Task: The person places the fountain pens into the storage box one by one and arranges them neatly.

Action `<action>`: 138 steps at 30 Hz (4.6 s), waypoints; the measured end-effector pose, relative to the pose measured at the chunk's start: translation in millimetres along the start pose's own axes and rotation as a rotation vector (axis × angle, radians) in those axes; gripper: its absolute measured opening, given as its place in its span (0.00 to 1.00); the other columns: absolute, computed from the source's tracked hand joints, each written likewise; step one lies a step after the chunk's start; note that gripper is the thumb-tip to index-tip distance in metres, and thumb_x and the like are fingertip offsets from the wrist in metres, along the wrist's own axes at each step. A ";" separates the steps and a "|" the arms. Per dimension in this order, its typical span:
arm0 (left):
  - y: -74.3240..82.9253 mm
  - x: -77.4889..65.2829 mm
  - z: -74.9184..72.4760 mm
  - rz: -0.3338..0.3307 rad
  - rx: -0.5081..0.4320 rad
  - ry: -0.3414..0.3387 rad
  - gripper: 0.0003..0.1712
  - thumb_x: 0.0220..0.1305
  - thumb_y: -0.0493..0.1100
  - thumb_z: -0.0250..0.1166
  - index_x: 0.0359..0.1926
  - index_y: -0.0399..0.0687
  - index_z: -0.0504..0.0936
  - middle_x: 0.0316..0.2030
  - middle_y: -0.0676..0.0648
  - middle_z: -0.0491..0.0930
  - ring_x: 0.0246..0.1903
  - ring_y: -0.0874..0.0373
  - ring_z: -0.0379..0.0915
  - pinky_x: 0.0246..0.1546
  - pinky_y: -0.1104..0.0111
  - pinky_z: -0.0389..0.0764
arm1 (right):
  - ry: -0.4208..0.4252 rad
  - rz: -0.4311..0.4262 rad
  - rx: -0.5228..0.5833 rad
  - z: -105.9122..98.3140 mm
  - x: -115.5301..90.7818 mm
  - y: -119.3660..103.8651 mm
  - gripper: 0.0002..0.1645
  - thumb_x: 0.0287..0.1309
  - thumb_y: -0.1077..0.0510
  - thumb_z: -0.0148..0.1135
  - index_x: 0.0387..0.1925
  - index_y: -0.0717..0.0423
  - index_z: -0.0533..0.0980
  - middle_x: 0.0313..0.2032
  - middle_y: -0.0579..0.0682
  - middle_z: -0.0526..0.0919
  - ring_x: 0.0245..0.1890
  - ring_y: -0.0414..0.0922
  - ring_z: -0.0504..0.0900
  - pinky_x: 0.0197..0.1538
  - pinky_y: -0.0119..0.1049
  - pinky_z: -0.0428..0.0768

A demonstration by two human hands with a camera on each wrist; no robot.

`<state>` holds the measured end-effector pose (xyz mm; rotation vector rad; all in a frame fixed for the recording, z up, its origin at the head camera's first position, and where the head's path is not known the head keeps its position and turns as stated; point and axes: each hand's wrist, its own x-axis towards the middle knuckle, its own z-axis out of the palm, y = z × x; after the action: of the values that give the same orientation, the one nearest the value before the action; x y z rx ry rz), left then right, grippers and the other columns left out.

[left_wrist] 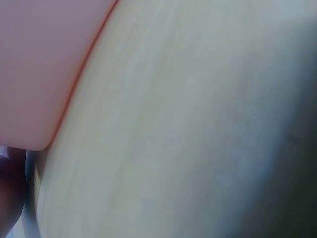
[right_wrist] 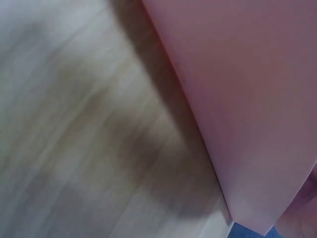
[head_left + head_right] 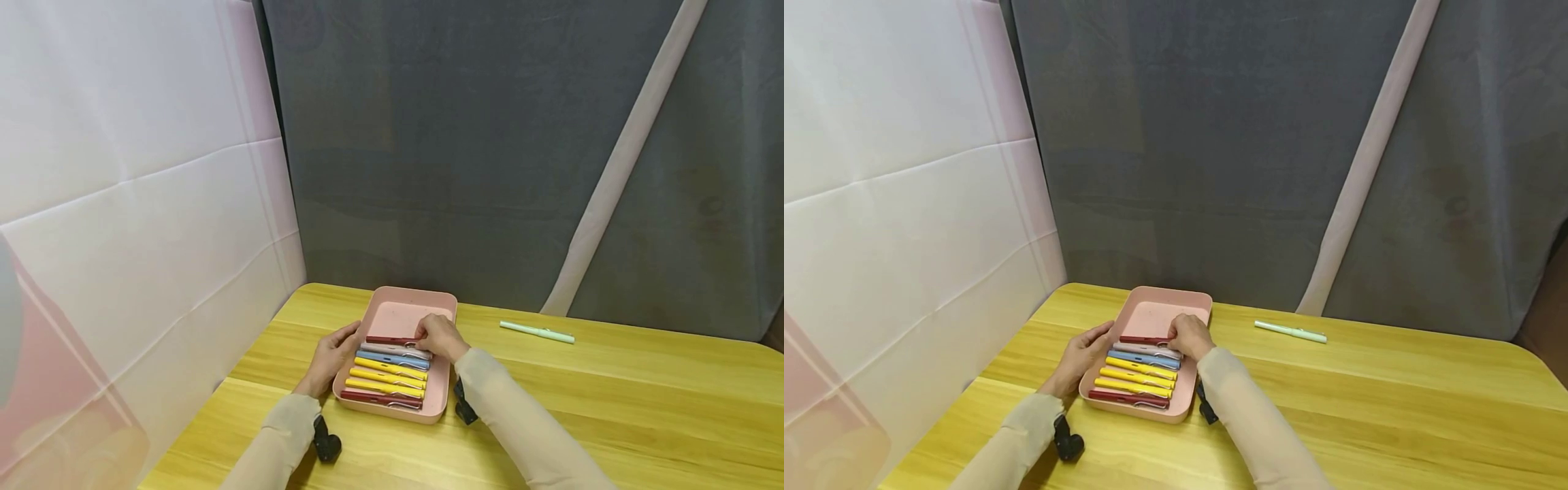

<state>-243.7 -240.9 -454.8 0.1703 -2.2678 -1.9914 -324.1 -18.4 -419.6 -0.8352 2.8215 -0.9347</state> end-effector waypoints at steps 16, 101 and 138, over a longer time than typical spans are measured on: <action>1.3 -1.2 0.0 0.008 0.018 -0.004 0.27 0.71 0.45 0.53 0.67 0.42 0.65 0.65 0.38 0.65 0.63 0.45 0.63 0.60 0.61 0.70 | -0.017 -0.015 -0.068 -3.2 -6.3 -6.0 0.06 0.44 0.63 0.73 0.21 0.57 0.81 0.21 0.46 0.79 0.25 0.40 0.70 0.34 0.32 0.71; -3.6 0.6 1.4 -0.005 0.009 0.003 0.27 0.68 0.48 0.56 0.66 0.45 0.68 0.64 0.40 0.68 0.63 0.47 0.64 0.59 0.60 0.71 | 0.067 -0.032 0.327 -11.6 -10.5 12.7 0.12 0.57 0.66 0.61 0.44 0.63 0.82 0.43 0.55 0.84 0.37 0.44 0.77 0.45 0.37 0.80; 0.6 8.5 1.8 -0.020 0.027 0.000 0.28 0.69 0.49 0.56 0.67 0.46 0.67 0.65 0.40 0.66 0.64 0.46 0.62 0.62 0.57 0.67 | 0.320 0.110 0.489 -63.9 -37.4 70.6 0.16 0.59 0.62 0.61 0.49 0.64 0.79 0.45 0.61 0.83 0.42 0.48 0.81 0.42 0.31 0.79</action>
<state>-252.3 -240.4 -454.3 0.1964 -2.3028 -1.9708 -339.6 82.4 -411.8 -0.4988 2.6355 -1.7716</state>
